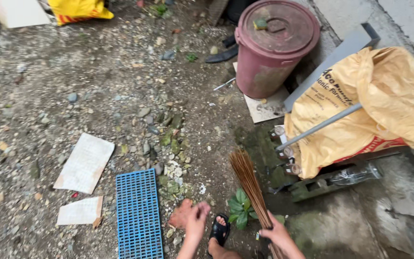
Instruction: The person picks up plastic bags and bottles, places them into a large yellow sack, sweeps the ground with a broom, and sprays the concrete floor with water using a hose.
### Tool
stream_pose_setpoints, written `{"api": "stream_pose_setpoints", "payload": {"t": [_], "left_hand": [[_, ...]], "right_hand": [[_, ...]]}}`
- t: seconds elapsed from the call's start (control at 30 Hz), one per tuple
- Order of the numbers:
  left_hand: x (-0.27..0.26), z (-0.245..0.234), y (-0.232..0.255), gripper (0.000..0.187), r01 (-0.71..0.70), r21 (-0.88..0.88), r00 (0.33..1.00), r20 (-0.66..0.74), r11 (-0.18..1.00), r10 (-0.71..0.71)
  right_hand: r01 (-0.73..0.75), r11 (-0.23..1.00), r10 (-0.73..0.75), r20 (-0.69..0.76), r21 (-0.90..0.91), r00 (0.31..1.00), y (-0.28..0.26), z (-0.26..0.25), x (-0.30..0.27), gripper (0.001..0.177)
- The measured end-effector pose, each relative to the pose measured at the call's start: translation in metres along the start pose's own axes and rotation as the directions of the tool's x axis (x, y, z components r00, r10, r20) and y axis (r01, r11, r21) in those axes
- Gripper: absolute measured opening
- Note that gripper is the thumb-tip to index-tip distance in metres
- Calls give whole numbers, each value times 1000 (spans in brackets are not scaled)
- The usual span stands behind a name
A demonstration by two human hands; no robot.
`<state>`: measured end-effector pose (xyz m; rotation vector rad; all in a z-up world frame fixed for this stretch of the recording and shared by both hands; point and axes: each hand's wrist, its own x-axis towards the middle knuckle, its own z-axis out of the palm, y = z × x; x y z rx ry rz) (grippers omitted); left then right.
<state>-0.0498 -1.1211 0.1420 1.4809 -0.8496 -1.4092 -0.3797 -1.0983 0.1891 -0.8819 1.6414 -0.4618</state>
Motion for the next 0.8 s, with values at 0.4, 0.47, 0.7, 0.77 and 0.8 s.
{"api": "stream_pose_setpoints", "payload": {"t": [0.4, 0.47, 0.7, 0.77, 0.8], "left_hand": [[234, 89, 98, 31, -84, -138, 979, 173, 987, 107], [272, 108, 105, 31, -84, -195, 961, 245, 977, 132], [386, 175, 213, 30, -14, 89, 880, 473, 996, -30], [411, 189, 234, 29, -27, 242, 861, 499, 970, -100], [425, 197, 239, 30, -15, 187, 841, 533, 982, -89]], "right_hand": [[40, 873, -57, -20, -486, 998, -198, -51, 146, 97], [47, 828, -77, -31, -559, 997, -239, -53, 169, 97], [53, 527, -14, 54, -848, 998, -359, -74, 308, 95], [44, 420, -32, 33, -907, 999, -371, -90, 354, 88], [48, 287, -58, 33, -957, 998, -373, -97, 372, 82]]}}
